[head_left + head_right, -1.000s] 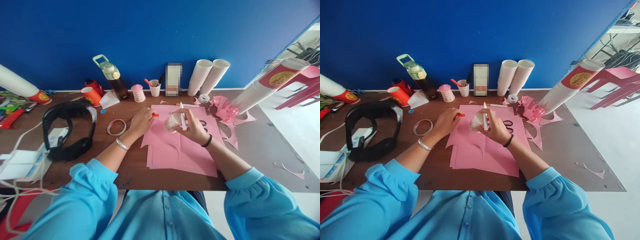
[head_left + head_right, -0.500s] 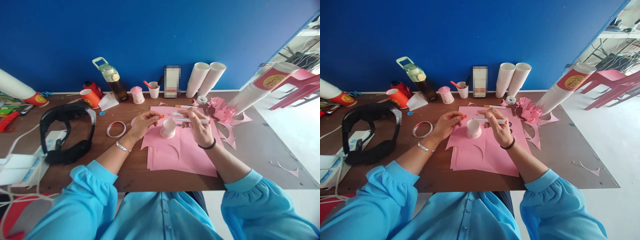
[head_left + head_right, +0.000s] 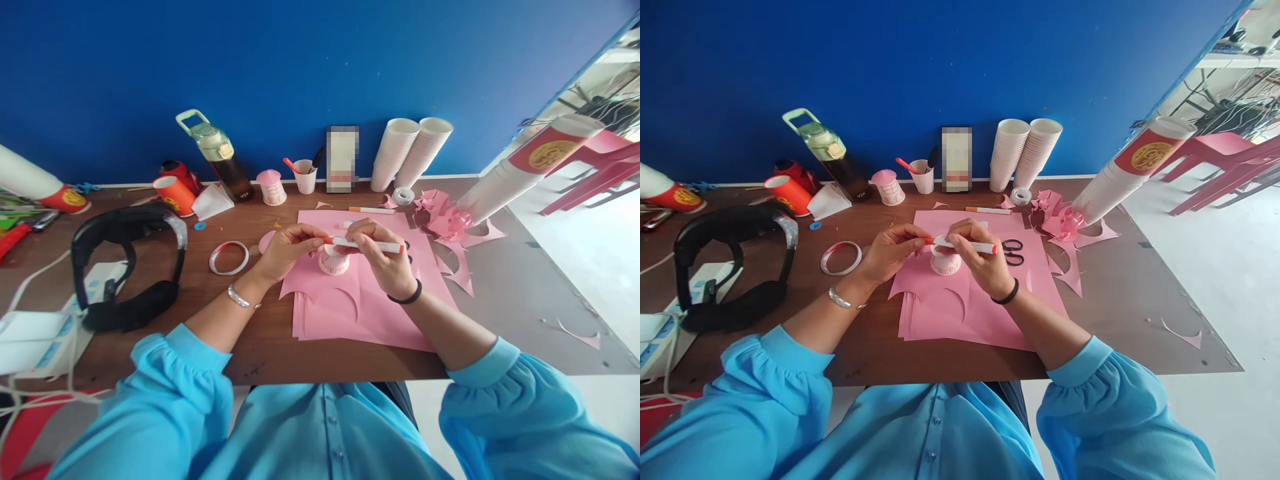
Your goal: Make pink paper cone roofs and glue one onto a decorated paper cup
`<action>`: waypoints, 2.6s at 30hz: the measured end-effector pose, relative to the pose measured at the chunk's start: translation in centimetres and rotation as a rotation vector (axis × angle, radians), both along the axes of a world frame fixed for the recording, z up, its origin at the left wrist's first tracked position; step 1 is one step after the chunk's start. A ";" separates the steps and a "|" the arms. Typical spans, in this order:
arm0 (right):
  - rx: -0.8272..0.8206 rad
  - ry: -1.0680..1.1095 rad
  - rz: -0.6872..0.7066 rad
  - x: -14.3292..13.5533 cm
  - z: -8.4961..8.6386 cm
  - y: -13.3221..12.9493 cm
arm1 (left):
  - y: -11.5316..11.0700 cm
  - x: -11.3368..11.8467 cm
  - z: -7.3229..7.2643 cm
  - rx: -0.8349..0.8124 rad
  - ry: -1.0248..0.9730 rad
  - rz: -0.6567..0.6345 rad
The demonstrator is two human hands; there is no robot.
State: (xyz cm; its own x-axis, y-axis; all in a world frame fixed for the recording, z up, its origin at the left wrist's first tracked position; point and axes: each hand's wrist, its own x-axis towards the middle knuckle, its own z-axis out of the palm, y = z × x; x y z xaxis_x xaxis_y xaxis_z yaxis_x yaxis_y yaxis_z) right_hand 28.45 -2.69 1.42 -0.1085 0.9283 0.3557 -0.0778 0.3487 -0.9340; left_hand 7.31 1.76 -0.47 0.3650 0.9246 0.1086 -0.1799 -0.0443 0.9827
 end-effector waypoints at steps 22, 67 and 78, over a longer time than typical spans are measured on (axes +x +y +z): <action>-0.139 0.109 0.082 0.8 0.4 -0.7 | -0.9 -0.1 1.2 0.205 0.067 -0.001; 0.437 -0.876 -0.500 7.9 -5.2 6.1 | -0.8 -7.4 3.5 0.561 1.479 0.102; 0.306 -0.692 -0.234 5.3 -3.1 3.6 | -3.4 -2.1 2.0 0.715 1.106 0.117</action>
